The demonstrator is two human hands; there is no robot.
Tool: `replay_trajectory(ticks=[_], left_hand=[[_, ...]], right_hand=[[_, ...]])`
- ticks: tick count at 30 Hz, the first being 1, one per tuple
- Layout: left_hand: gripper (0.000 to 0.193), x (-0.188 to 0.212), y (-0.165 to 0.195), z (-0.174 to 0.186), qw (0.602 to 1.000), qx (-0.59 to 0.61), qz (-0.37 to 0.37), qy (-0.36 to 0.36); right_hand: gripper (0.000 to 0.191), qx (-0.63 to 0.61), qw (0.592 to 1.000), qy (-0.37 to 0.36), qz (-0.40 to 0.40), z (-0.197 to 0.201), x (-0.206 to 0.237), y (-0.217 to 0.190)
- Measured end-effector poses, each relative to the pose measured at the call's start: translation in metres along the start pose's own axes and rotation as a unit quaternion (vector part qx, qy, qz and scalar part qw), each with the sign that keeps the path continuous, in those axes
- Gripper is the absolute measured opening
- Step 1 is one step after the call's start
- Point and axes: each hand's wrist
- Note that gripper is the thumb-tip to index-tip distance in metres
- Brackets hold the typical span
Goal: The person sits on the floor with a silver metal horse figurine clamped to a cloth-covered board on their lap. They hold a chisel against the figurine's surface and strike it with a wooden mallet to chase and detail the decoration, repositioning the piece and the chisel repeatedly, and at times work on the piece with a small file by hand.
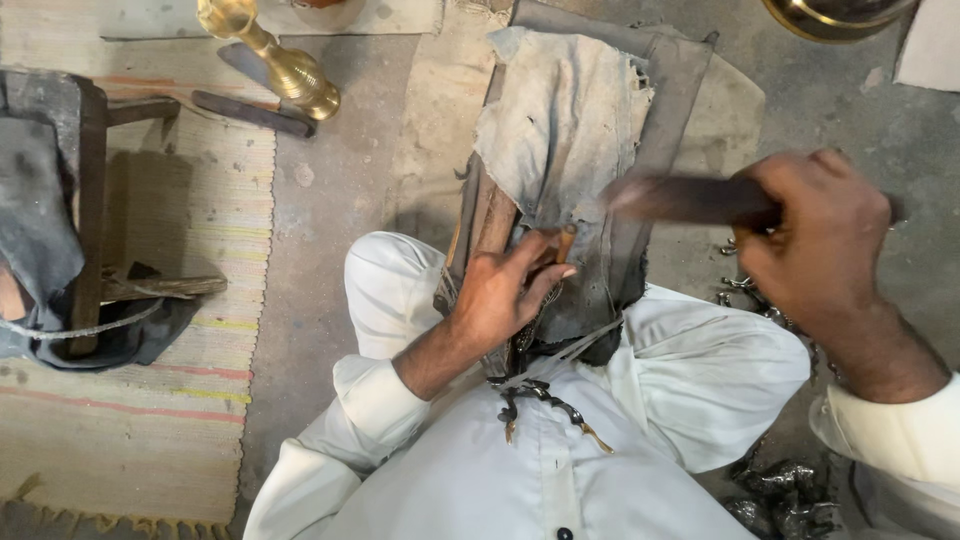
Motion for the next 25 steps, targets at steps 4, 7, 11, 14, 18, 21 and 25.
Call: replay_trajectory(ticks=[4, 7, 11, 14, 18, 21, 25], left_hand=[[0.037, 0.002, -0.001, -0.003, 1.000, 0.001, 0.026, 0.008], [0.038, 0.004, 0.001, -0.001, 0.997, 0.035, 0.060, 0.040], [0.037, 0.007, -0.003, 0.001, 0.997, 0.059, 0.045, 0.034], [0.036, 0.006, -0.004, 0.005, 0.999, 0.040, -0.023, -0.004], [0.035, 0.007, -0.005, 0.004, 0.998, -0.016, -0.044, -0.032], [0.034, 0.007, -0.006, 0.004, 0.998, -0.025, -0.045, -0.037], [0.035, 0.008, -0.007, 0.002, 0.997, -0.019, -0.061, -0.031]], right_hand=[[0.026, -0.033, 0.995, -0.032, -0.086, 0.000, 0.002, -0.005], [0.036, 0.164, 0.981, -0.097, 0.028, -0.001, 0.001, -0.008], [0.037, 0.119, 0.986, -0.110, 0.024, 0.001, 0.002, 0.001], [0.037, 0.093, 0.989, -0.114, 0.025, -0.005, 0.006, 0.003], [0.030, 0.109, 0.988, -0.105, 0.030, -0.011, 0.014, 0.005], [0.024, 0.013, 0.996, -0.082, -0.032, -0.012, 0.013, 0.003], [0.027, 0.001, 1.000, 0.003, 0.016, 0.001, 0.006, -0.010]])
Point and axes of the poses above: each hand's wrist, its own x-axis away from the middle knuckle, its own z-axis out of the back of the hand, y = z × x, and after that the axes turned 2 degrees about x, right-handed
